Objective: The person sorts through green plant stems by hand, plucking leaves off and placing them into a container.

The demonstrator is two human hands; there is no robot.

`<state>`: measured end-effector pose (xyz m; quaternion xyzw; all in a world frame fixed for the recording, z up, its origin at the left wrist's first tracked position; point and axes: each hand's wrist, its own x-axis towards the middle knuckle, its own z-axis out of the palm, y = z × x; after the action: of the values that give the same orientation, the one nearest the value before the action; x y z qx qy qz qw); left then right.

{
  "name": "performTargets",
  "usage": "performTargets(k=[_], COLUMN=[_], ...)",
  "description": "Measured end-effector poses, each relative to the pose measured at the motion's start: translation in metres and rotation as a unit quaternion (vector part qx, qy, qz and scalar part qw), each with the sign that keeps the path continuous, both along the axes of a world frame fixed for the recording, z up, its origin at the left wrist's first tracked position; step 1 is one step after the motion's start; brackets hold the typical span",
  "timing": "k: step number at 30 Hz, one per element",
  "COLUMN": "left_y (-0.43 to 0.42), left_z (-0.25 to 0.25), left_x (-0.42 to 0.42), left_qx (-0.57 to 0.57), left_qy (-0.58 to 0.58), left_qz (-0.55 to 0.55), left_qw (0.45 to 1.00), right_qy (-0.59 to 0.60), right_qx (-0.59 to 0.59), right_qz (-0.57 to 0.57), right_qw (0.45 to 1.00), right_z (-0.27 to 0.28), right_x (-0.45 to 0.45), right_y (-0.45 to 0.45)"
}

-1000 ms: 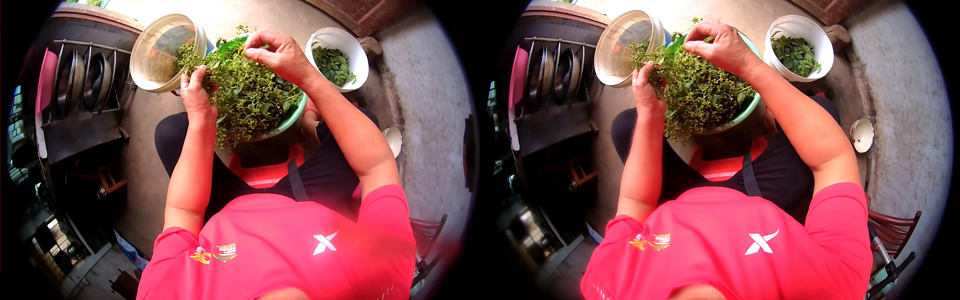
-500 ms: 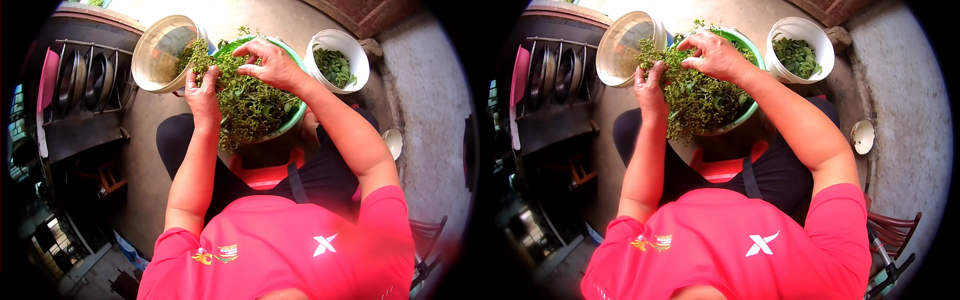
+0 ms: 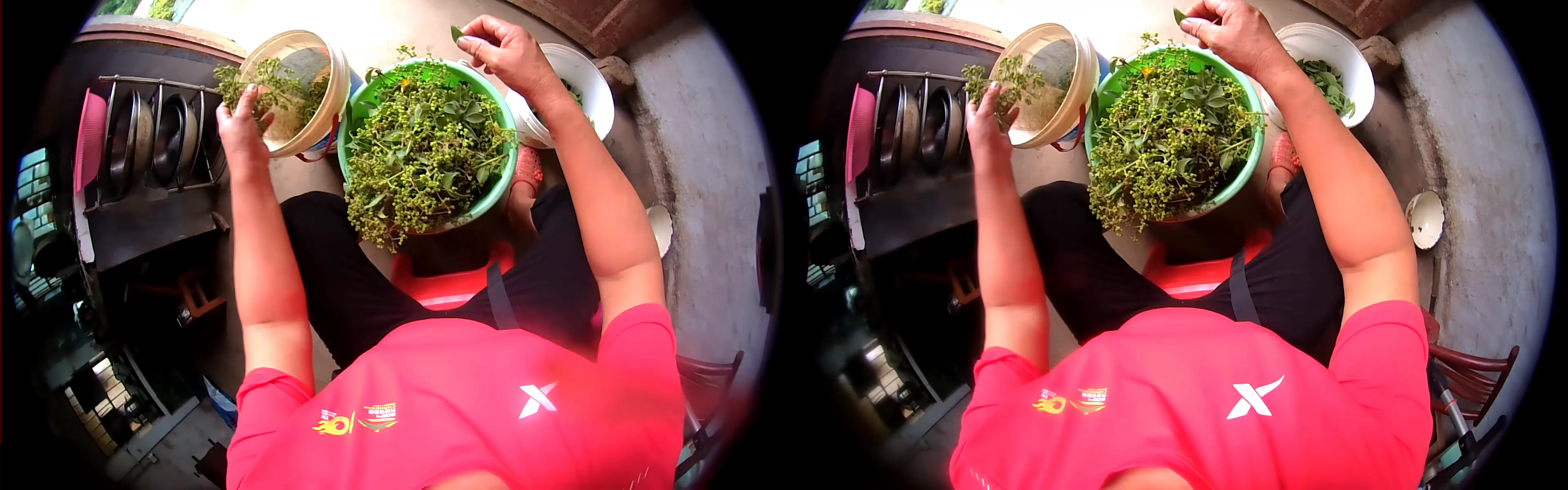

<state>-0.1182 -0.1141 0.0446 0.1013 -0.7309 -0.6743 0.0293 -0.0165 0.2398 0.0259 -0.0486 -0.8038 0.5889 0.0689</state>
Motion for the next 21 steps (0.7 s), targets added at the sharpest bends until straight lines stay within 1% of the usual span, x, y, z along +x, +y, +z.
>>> performTargets(k=[1,2,3,4,6,7,8,9,10,11,12,14,16,17,18,20,21], left_y=[-0.013,-0.018,-0.009,-0.005,0.023,0.026,0.062,0.083,0.103,0.119,0.132,0.146,0.147,0.146,0.146,0.142,0.137], left_z=[-0.001,-0.003,0.006,0.003,-0.002,-0.027,-0.007,-0.014,-0.008,-0.013,-0.015,-0.032,-0.053,-0.059,-0.055,-0.043,-0.042], left_x=[-0.018,-0.028,-0.022,-0.023,0.001,-0.001,0.035,0.057,0.08,0.099,0.117,0.134,0.132,0.129,0.127,0.122,0.115], left_qx=[-0.079,-0.158,-0.224,-0.318,-0.298,-0.337,-0.298,-0.24,-0.393,-0.482,-0.497,-0.501,-0.485,-0.446,-0.405,-0.271,-0.197], left_qy=[-0.053,-0.103,-0.103,-0.061,0.016,0.105,0.049,0.084,0.129,0.197,0.224,0.281,0.272,0.239,0.234,0.095,0.079], left_qz=[-0.001,-0.004,-0.025,-0.058,-0.155,-0.214,-0.274,-0.341,-0.385,-0.391,-0.392,-0.373,-0.393,-0.39,-0.363,-0.343,-0.345], left_qw=[0.995,0.982,0.969,0.944,0.942,0.911,0.913,0.905,0.825,0.759,0.742,0.729,0.732,0.769,0.805,0.894,0.914], right_qy=[-0.016,-0.02,-0.023,-0.026,-0.034,-0.036,-0.039,-0.046,-0.052,-0.05,-0.047,-0.039,-0.028,-0.026,-0.026,-0.027,-0.062], right_qx=[0.015,0.029,0.018,0.006,-0.015,-0.037,-0.036,-0.039,-0.043,-0.041,-0.043,-0.067,-0.06,-0.069,-0.079,-0.064,-0.066], right_qz=[-0.008,0.008,-0.003,-0.014,-0.016,-0.012,-0.015,-0.01,-0.004,-0.002,0.001,0.019,0.032,0.03,0.028,0.017,0.026], right_qw=[1.0,0.999,1.0,1.0,0.999,0.999,0.998,0.998,0.998,0.998,0.998,0.997,0.997,0.997,0.996,0.997,0.996], right_z=[-0.001,-0.01,-0.008,-0.007,-0.004,-0.004,-0.004,-0.004,-0.003,-0.006,-0.007,-0.008,-0.009,-0.009,-0.008,-0.005,-0.004], right_x=[0.0,-0.004,-0.004,-0.004,-0.001,0.001,0.001,0.001,0.0,0.0,0.0,0.002,0.004,0.005,0.007,0.012,0.014], right_y=[0.006,0.015,0.018,0.018,0.018,0.018,0.017,0.017,0.016,0.015,0.014,0.012,0.01,0.011,0.011,0.012,0.013])
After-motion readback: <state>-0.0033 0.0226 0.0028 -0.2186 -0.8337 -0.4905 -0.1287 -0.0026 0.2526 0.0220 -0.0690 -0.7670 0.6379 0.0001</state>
